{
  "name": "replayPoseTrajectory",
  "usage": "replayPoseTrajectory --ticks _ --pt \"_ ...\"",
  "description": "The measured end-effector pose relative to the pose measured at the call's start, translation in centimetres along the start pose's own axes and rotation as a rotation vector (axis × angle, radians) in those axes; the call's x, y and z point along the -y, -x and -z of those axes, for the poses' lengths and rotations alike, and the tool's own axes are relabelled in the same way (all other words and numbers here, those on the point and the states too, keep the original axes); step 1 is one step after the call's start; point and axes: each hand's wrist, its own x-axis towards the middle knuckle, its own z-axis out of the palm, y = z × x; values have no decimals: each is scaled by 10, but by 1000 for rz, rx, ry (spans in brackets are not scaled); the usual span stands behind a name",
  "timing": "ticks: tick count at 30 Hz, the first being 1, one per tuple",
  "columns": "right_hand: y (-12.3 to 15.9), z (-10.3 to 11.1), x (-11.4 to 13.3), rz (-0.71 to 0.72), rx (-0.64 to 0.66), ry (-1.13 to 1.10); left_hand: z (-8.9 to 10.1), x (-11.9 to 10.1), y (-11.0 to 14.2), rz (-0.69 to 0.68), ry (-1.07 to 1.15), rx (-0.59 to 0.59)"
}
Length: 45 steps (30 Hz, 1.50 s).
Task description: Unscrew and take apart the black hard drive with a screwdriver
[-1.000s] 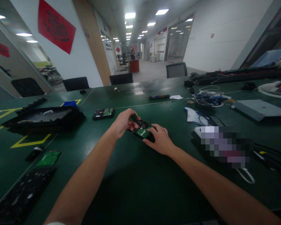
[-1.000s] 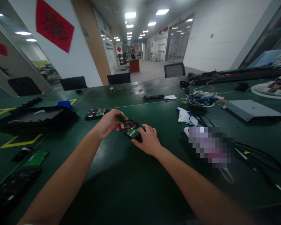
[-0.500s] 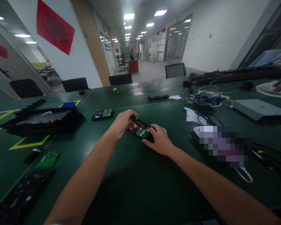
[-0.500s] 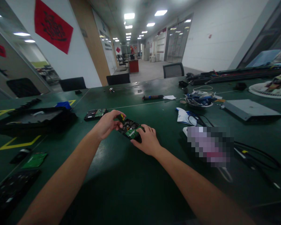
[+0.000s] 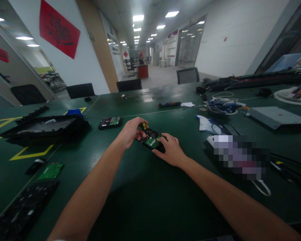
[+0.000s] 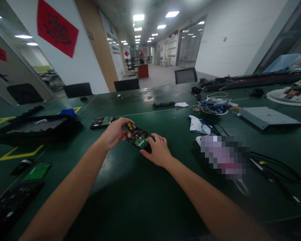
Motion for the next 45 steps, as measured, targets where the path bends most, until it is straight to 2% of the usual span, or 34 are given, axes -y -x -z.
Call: replayPoseTrajectory --ticks 4,10,16,18,23,30,36,41,45 --pt "0 1 1 -7 -1 7 -1 0 1 55 38 73" --pt "0 1 1 -2 6 12 0 0 0 18 28 27" --pt "0 -1 -1 1 -5 7 -4 -5 4 113 78 87" --pt "0 -1 -1 0 -1 8 -3 -5 3 106 77 67" --pt "0 0 -1 3 2 -1 2 -2 0 -10 20 -12" --pt "0 0 0 -7 4 13 -1 -3 0 135 121 77" --pt "0 -2 -2 10 -8 10 1 -1 0 36 45 6" --pt "0 -2 -2 5 -6 14 0 -1 -1 105 98 51" --pt "0 1 1 -5 8 13 -2 -1 -2 98 108 -8"
